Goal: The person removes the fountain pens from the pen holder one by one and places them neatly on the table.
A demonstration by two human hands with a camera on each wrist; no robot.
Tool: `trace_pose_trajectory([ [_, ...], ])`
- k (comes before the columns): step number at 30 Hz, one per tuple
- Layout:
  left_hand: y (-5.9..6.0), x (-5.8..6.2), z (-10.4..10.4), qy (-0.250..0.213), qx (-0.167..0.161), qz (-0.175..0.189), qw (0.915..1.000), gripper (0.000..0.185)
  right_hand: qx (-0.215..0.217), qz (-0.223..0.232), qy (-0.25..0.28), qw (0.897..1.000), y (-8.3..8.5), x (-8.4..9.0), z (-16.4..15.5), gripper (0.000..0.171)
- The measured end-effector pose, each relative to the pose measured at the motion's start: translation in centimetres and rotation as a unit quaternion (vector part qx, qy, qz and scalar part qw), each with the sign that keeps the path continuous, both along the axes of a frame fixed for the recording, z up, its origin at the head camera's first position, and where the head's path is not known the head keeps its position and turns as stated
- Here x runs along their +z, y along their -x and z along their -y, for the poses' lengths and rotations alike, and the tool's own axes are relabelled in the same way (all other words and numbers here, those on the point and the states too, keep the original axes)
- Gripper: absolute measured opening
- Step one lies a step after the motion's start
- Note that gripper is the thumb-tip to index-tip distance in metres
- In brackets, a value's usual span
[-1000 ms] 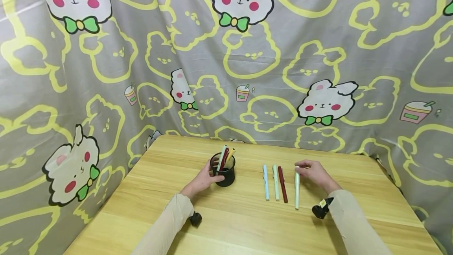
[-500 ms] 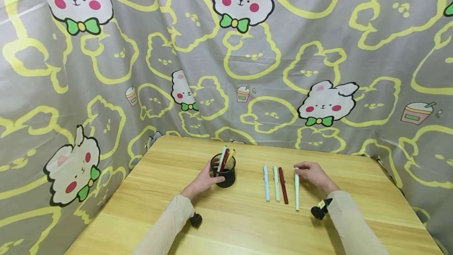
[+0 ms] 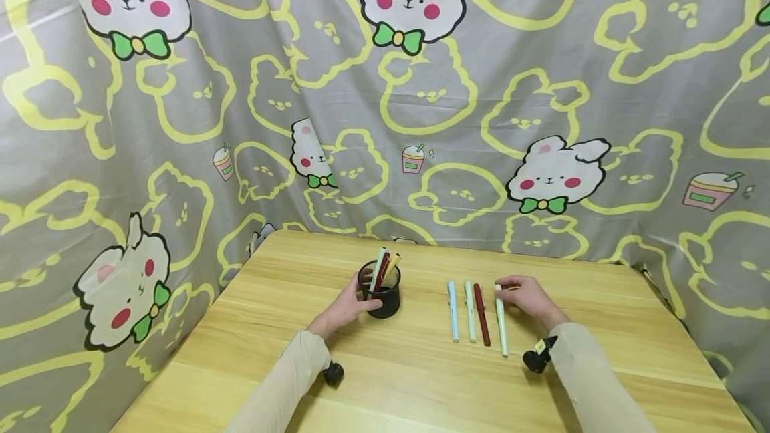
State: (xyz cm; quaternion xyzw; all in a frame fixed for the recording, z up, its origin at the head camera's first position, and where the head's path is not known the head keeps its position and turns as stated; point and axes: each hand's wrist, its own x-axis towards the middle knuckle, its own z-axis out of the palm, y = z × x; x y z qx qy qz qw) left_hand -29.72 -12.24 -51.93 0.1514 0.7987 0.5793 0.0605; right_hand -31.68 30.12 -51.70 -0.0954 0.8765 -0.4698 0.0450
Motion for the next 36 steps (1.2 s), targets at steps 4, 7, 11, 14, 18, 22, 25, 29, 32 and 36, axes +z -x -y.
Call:
trace_pose_trajectory([
  [4,0.1,-0.2,0.0,-0.002,0.0,-0.002,1.0,0.082,-0.005,-0.01,-0.006,1.0,0.2,-0.3,0.4,0.045],
  [7,0.1,-0.1,0.1,-0.002,-0.001,-0.003,1.0,0.082,0.0,-0.015,0.0,1.0,0.2,-0.4,0.7,0.044],
  [11,0.0,0.0,0.1,0.003,-0.001,0.003,1.0,0.082,0.005,-0.012,0.004,1.0,0.1,-0.4,1.1,0.043],
  [14,0.0,0.1,0.1,0.001,-0.002,0.005,1.0,0.081,0.003,-0.009,-0.001,1.0,0.2,-0.5,1.3,0.042],
  [18,0.0,0.1,0.1,0.001,-0.004,0.005,1.0,0.081,0.0,-0.01,-0.002,1.0,0.3,-0.7,1.4,0.04],
  [22,0.0,0.1,0.1,0.003,-0.004,0.005,1.0,0.08,-0.008,-0.007,0.005,1.0,0.4,-0.8,1.4,0.038],
  [25,0.1,0.0,0.1,0.0,-0.006,0.003,1.0,0.08,-0.018,-0.005,0.0,1.0,0.4,-0.8,1.5,0.038],
  [29,0.1,0.0,0.0,-0.002,-0.004,0.006,1.0,0.081,-0.03,-0.008,-0.013,0.999,0.4,-0.6,1.6,0.038],
  [32,0.1,0.0,0.1,-0.004,-0.002,0.011,0.9999,0.082,-0.028,-0.018,-0.028,0.999,0.4,-0.5,1.8,0.037],
  [36,0.1,0.0,0.0,-0.007,-0.001,0.017,0.9998,0.082,-0.028,-0.029,-0.036,0.999,0.3,-0.4,1.9,0.034],
])
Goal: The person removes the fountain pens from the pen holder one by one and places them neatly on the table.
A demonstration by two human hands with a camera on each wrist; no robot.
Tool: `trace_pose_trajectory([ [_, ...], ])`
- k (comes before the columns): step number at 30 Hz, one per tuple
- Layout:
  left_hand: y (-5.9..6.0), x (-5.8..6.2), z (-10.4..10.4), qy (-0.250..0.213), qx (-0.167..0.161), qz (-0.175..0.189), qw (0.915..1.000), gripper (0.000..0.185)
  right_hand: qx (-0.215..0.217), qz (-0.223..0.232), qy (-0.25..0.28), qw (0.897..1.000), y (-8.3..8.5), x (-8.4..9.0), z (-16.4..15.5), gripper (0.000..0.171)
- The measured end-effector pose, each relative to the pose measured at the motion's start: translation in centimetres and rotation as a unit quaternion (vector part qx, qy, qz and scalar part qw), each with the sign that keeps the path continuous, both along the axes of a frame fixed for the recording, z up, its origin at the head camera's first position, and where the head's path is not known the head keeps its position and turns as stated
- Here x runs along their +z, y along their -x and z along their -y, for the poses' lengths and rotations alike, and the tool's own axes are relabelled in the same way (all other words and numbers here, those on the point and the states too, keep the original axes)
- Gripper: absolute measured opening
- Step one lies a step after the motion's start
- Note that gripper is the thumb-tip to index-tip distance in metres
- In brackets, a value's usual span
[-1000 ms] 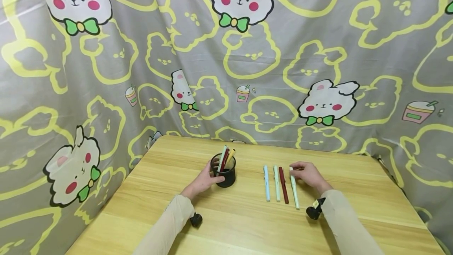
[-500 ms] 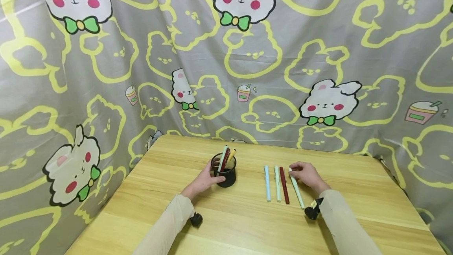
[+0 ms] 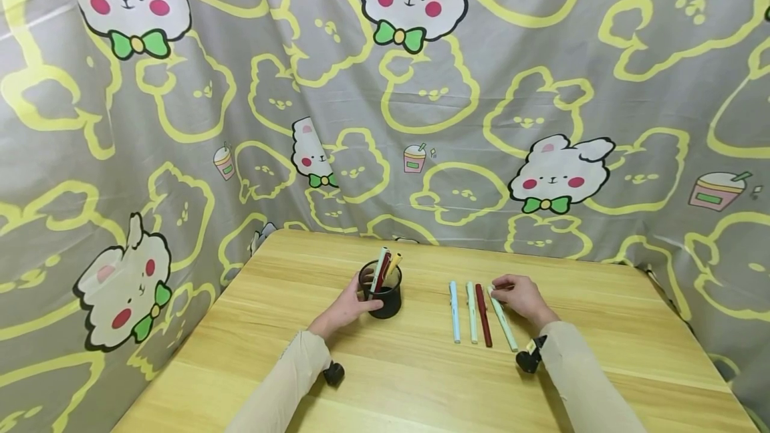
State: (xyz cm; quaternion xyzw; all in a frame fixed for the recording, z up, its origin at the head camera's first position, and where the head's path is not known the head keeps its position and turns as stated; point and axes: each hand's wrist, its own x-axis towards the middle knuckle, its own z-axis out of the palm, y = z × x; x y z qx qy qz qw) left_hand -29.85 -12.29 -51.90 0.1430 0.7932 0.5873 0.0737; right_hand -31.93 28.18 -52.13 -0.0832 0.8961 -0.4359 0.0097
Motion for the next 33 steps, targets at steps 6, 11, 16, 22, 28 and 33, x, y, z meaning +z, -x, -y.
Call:
trace_pose_trajectory([
  [6,-1.0,1.7,-0.1,-0.006,-0.008,0.002,0.9999,0.08,-0.005,0.009,0.004,1.0,-0.1,-0.1,0.1,0.033],
  [11,-2.1,3.3,-0.1,-0.004,-0.017,0.007,0.9998,0.078,-0.005,0.017,0.012,1.0,-0.2,-0.3,0.2,0.033],
  [16,-2.1,3.4,0.0,-0.01,-0.023,0.01,0.9996,0.078,-0.006,0.016,0.012,1.0,-0.3,-0.3,0.3,0.034],
  [22,-2.0,3.2,0.0,-0.008,-0.023,0.006,0.9997,0.079,-0.007,0.019,0.009,1.0,-0.1,-0.2,0.4,0.035],
  [28,-1.9,3.1,0.1,-0.003,-0.024,0.004,0.9997,0.078,-0.006,0.025,0.012,1.0,-0.1,-0.1,0.5,0.033],
  [33,-1.9,3.1,0.1,-0.004,-0.027,0.001,0.9996,0.078,-0.009,0.025,0.005,1.0,-0.2,-0.2,0.4,0.034],
])
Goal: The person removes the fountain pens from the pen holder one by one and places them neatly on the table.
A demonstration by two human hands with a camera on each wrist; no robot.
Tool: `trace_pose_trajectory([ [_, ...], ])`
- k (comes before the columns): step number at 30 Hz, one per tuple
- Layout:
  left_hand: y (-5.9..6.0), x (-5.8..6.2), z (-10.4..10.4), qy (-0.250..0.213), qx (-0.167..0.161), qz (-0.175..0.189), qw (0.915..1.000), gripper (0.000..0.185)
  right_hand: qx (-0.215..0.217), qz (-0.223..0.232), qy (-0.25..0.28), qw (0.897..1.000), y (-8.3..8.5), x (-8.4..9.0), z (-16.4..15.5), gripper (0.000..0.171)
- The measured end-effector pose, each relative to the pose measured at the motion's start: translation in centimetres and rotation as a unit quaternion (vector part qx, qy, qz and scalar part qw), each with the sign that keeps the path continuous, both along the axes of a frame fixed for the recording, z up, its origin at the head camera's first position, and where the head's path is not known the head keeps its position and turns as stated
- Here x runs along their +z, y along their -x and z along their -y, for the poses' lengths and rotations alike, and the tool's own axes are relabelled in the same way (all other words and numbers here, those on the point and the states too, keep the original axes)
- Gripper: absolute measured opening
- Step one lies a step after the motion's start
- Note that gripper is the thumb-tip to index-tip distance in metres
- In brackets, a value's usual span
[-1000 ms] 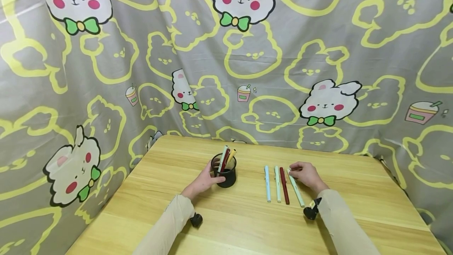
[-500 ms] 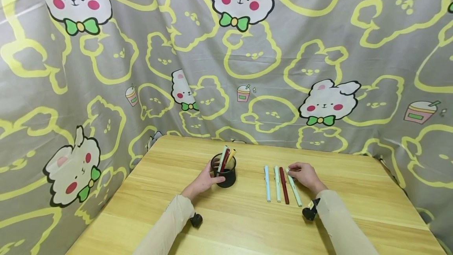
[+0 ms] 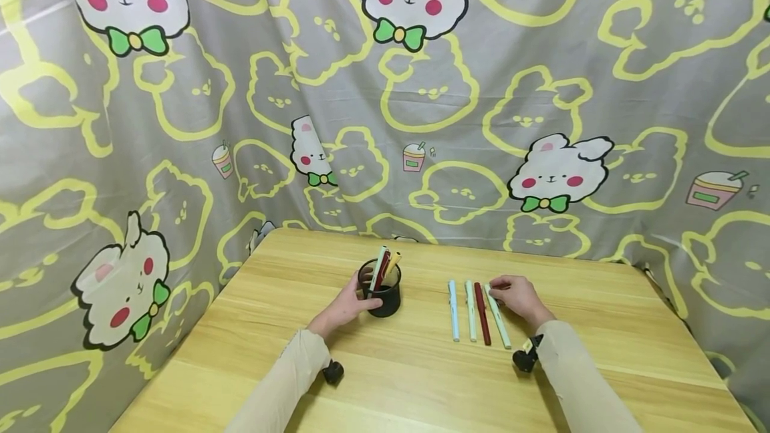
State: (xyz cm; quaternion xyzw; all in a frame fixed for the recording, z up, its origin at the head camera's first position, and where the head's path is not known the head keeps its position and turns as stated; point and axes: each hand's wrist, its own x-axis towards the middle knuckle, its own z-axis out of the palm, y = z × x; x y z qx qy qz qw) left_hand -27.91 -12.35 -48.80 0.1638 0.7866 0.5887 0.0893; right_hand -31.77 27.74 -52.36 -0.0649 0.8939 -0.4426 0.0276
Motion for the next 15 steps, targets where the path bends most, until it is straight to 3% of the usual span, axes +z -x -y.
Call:
trace_pose_trajectory([
  [5,0.0,0.0,0.0,0.001,0.002,0.001,1.0,0.077,-0.004,0.003,0.006,1.0,0.0,-0.2,-0.1,0.034],
  [12,2.0,-2.9,0.1,0.014,0.018,0.005,0.9997,0.083,-0.011,0.012,0.01,1.0,-0.2,0.3,0.1,0.034],
  [15,2.0,-3.0,0.1,0.017,0.021,0.005,0.9996,0.085,-0.006,0.002,-0.001,1.0,-0.2,0.7,0.0,0.035],
])
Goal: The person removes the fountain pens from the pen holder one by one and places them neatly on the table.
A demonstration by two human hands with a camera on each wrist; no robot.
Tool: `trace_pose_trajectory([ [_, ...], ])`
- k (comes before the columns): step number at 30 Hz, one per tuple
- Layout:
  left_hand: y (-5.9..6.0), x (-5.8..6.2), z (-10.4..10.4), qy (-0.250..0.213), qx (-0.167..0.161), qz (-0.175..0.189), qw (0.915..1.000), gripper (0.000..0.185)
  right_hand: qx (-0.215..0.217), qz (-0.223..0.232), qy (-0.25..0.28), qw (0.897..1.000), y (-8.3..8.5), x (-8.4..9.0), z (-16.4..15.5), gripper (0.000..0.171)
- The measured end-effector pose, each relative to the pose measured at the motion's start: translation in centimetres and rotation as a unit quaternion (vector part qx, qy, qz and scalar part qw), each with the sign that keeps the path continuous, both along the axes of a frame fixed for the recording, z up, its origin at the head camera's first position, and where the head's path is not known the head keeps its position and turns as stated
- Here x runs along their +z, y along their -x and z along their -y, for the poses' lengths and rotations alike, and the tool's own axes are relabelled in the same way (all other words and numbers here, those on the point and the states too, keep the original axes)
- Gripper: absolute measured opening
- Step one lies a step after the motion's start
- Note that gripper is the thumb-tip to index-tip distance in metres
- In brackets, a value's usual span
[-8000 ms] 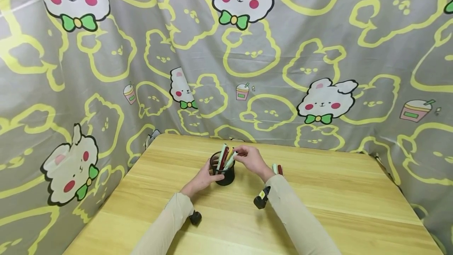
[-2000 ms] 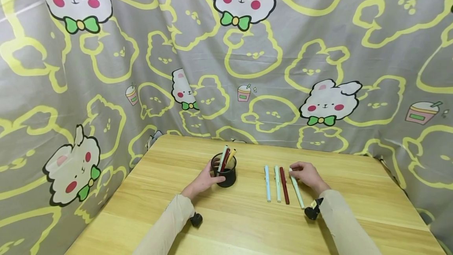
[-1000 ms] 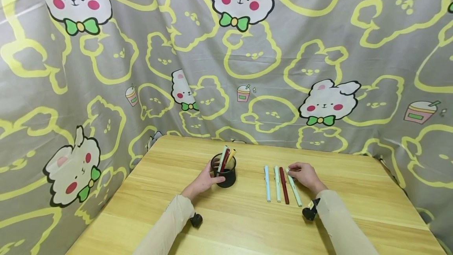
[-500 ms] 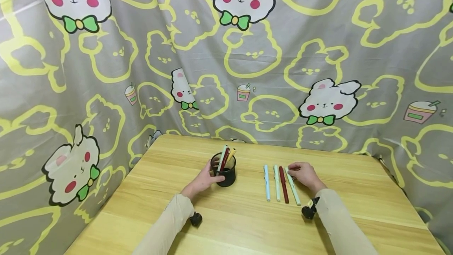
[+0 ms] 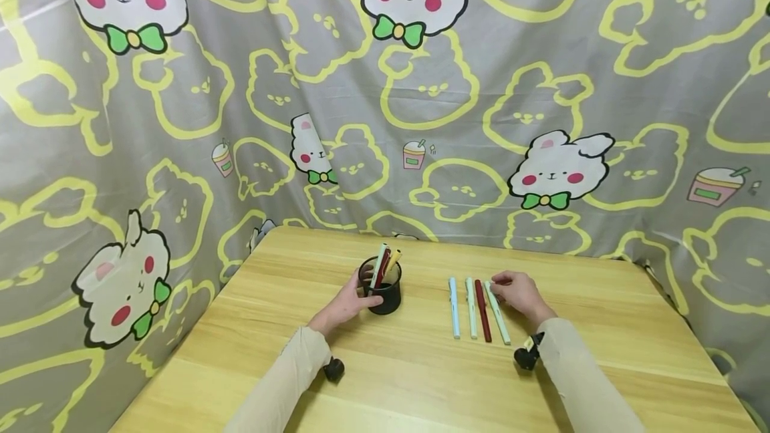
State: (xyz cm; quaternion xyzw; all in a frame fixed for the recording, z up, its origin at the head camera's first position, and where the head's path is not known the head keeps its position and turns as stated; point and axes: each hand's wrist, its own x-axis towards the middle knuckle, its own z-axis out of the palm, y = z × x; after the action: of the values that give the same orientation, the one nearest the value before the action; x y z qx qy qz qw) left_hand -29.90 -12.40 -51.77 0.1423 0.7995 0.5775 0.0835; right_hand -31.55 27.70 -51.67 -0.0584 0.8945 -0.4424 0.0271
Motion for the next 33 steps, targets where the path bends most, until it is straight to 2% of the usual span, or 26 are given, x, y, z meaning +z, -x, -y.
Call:
trace_pose_trajectory([
  [9,0.1,-0.1,0.1,0.01,0.01,-0.002,0.9999,0.086,0.014,-0.067,-0.043,0.997,0.1,2.5,1.5,0.031],
  [14,-0.1,0.4,0.1,0.001,0.0,0.003,1.0,0.084,0.038,-0.08,-0.02,0.996,0.2,4.4,4.1,0.029],
  [21,-1.8,3.1,0.0,-0.003,-0.015,-0.002,0.9999,0.079,0.077,-0.09,-0.004,0.993,0.4,5.9,7.6,0.028],
  [33,-2.1,3.2,0.0,-0.008,-0.013,0.0,0.9999,0.078,0.104,-0.083,0.048,0.99,0.9,6.9,14.1,0.03],
])
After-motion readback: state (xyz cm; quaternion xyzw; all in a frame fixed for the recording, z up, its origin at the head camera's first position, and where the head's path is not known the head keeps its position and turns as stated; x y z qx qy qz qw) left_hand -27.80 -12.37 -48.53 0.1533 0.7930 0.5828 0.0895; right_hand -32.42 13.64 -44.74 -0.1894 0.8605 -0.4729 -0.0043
